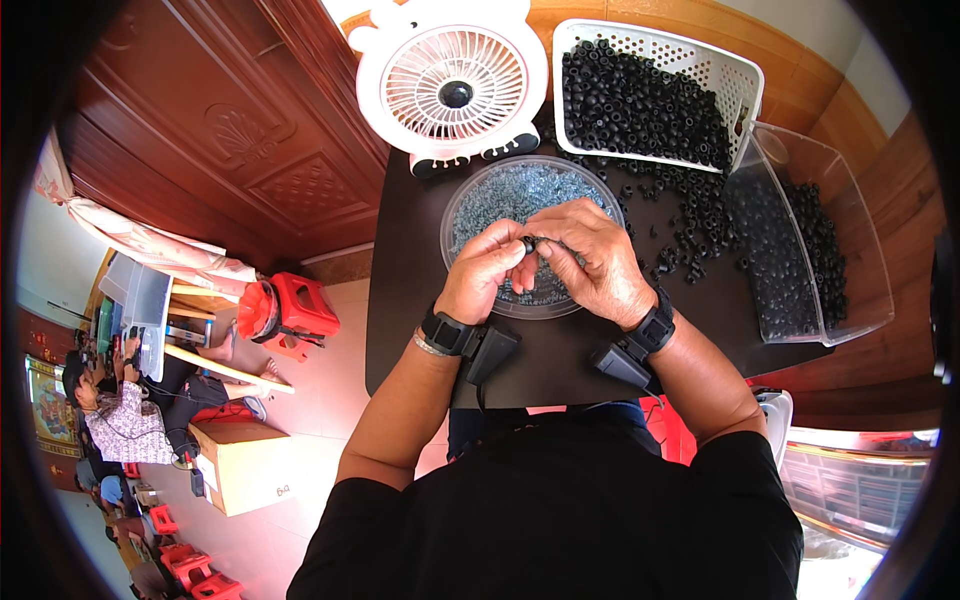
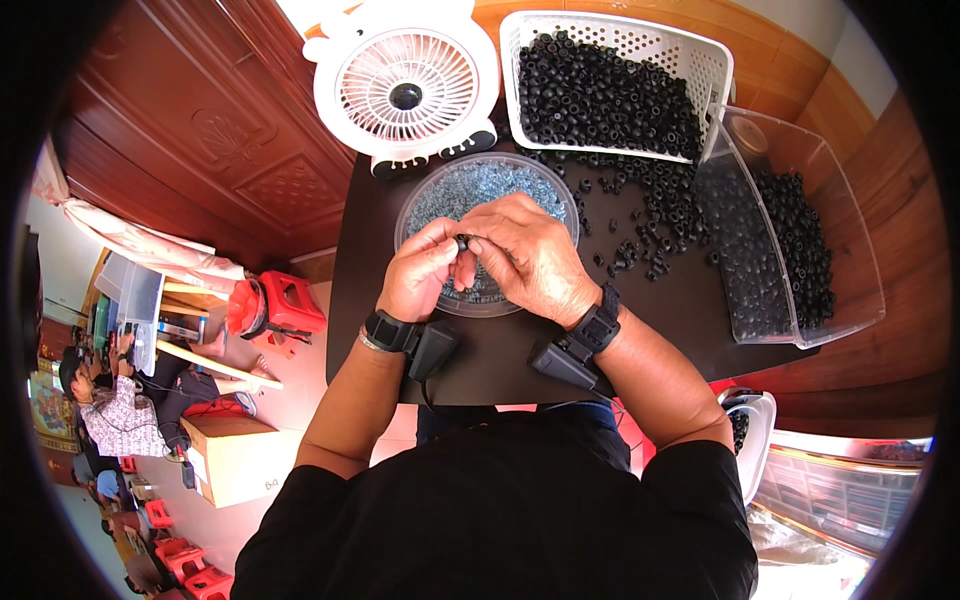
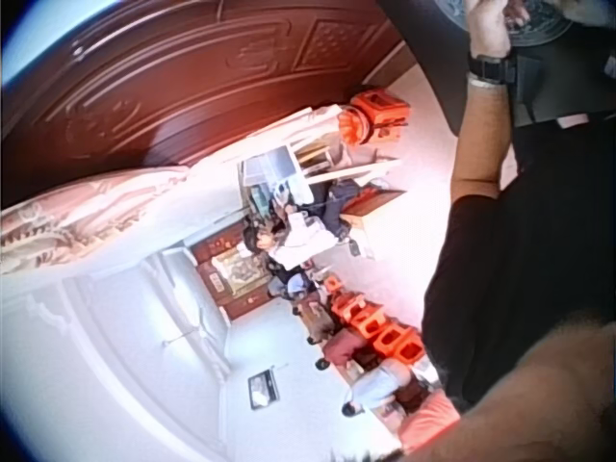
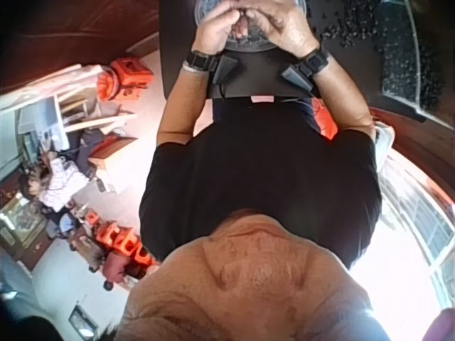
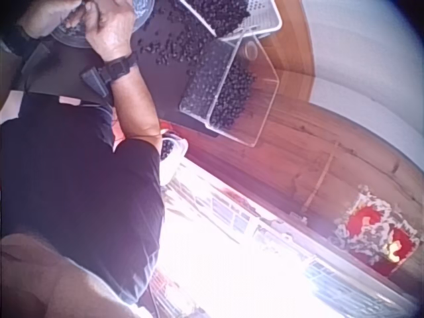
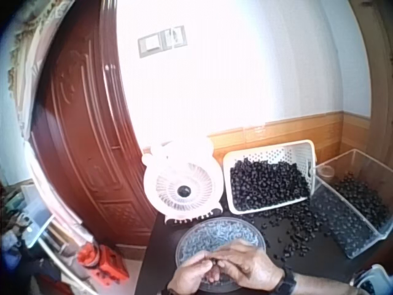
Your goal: Assembling small blue-tinted lenses into black plastic circular housings manually.
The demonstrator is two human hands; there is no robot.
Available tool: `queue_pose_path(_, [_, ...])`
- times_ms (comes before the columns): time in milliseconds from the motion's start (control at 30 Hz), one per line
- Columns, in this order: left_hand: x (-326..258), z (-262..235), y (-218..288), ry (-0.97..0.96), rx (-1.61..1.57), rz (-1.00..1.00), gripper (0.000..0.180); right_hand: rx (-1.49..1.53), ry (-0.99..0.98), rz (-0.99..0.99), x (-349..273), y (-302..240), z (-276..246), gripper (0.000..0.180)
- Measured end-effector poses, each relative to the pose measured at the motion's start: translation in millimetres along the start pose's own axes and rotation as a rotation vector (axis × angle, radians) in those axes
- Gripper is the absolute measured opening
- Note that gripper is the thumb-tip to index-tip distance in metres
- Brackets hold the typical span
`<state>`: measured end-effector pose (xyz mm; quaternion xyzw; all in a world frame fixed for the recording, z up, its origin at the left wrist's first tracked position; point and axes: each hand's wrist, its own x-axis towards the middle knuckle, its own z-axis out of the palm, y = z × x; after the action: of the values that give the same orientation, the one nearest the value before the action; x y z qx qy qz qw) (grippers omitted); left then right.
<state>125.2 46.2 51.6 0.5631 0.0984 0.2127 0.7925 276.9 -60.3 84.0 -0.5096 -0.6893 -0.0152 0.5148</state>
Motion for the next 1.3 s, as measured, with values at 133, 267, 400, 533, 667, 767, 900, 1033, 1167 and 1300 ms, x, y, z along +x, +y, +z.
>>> queue_pose_path(133, [0.3, 4.5, 1.2, 0.041, -0.020, -0.013, 0.021, -0.049, 0.004, -0.023, -0.2, -4.8, -5.0, 0.029])
queue_pose_path(267, [-1.5, 2.8, -0.5, 0.035, -0.031, -0.010, 0.020, -0.103, -0.020, -0.038, -2.3, -3.8, 1.1, 0.033])
queue_pose_path(400, [-1.1, 0.3, -2.2, 0.017, -0.045, -0.028, 0.020, -0.099, -0.008, -0.032, -4.1, -0.9, 4.1, 0.029])
queue_pose_path(533, [0.6, 2.7, -2.6, 0.042, -0.028, -0.027, 0.018, -0.124, -0.004, -0.038, -3.0, -0.8, 0.9, 0.023])
queue_pose_path(667, [1.5, -3.3, -2.5, 0.077, -0.058, -0.005, 0.020, -0.345, 0.123, -0.020, 7.1, 10.4, -21.4, 0.013])
queue_pose_path(767, [1.0, -3.3, 0.3, 0.104, -0.071, 0.071, 0.021, -0.607, 0.290, 0.183, 10.2, 40.7, -53.1, 0.006])
queue_pose_path(900, [1.2, 0.0, 1.5, 0.087, -0.111, 0.065, 0.020, -0.690, 0.146, 0.584, -5.8, 76.9, -81.3, 0.014])
queue_pose_path(1033, [0.2, 1.7, -0.1, 0.085, -0.078, 0.043, 0.019, -0.682, -0.049, 0.797, -10.3, 87.6, -73.1, 0.020])
queue_pose_path(1167, [-0.6, 6.8, 0.3, 0.059, -0.044, 0.058, 0.018, -0.784, -0.082, 0.759, -16.2, 100.4, -63.5, 0.021])
queue_pose_path(1300, [-2.6, 8.3, 1.6, 0.027, -0.016, 0.099, 0.019, -0.810, -0.057, 0.703, -18.8, 103.8, -59.1, 0.017])
